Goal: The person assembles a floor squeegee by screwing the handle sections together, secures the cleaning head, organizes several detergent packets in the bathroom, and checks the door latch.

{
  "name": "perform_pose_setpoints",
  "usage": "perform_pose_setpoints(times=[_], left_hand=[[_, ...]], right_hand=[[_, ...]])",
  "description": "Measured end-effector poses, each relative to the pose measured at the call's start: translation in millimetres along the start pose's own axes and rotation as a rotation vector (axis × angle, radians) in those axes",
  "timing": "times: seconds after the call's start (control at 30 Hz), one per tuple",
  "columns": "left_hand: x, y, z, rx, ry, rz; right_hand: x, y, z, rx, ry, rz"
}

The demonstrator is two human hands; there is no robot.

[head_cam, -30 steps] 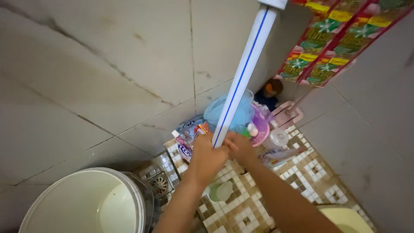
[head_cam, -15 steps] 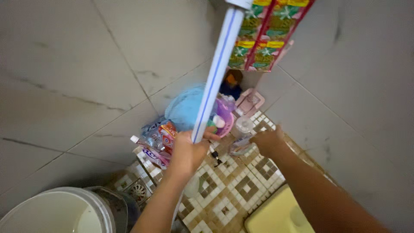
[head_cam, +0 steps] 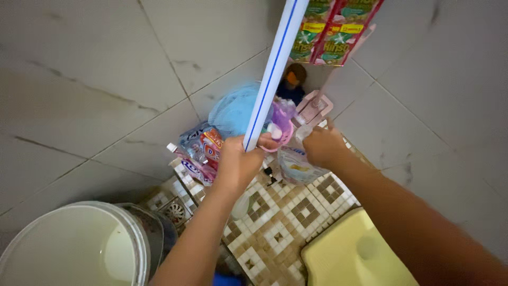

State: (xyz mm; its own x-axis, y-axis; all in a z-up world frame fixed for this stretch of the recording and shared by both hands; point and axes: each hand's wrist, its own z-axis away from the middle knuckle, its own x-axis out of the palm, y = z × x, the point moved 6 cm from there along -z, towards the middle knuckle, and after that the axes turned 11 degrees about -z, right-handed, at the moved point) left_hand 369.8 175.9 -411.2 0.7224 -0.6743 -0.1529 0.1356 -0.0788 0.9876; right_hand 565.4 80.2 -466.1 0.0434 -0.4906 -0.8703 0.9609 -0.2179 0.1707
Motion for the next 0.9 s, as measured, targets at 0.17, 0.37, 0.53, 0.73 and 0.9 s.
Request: perform_pose_setpoints(times=[0.17,0.37,0.53,0.73,0.9], left_hand=[[-9,7,3,-0.032,0.033,-0.009],[-23,23,13,0.029,0.056,-0.044],[-29,24,16,-0.033,0.077,-0.164],[-33,14,13,-0.096,0.131,-0.268],[-41,21,9,0.068,0.211,-0.225]], right_hand=[[-33,-27,-15,0.016,-0.087,0.001],[-31,-53,-51,0.093,-0.077,-0.261],[-4,-75,-93,0.131,-0.029,-0.419],[34,-75,-139,0.320,0.071,-0.569],[76,-77,-152,0.406,0.075,-0.690]])
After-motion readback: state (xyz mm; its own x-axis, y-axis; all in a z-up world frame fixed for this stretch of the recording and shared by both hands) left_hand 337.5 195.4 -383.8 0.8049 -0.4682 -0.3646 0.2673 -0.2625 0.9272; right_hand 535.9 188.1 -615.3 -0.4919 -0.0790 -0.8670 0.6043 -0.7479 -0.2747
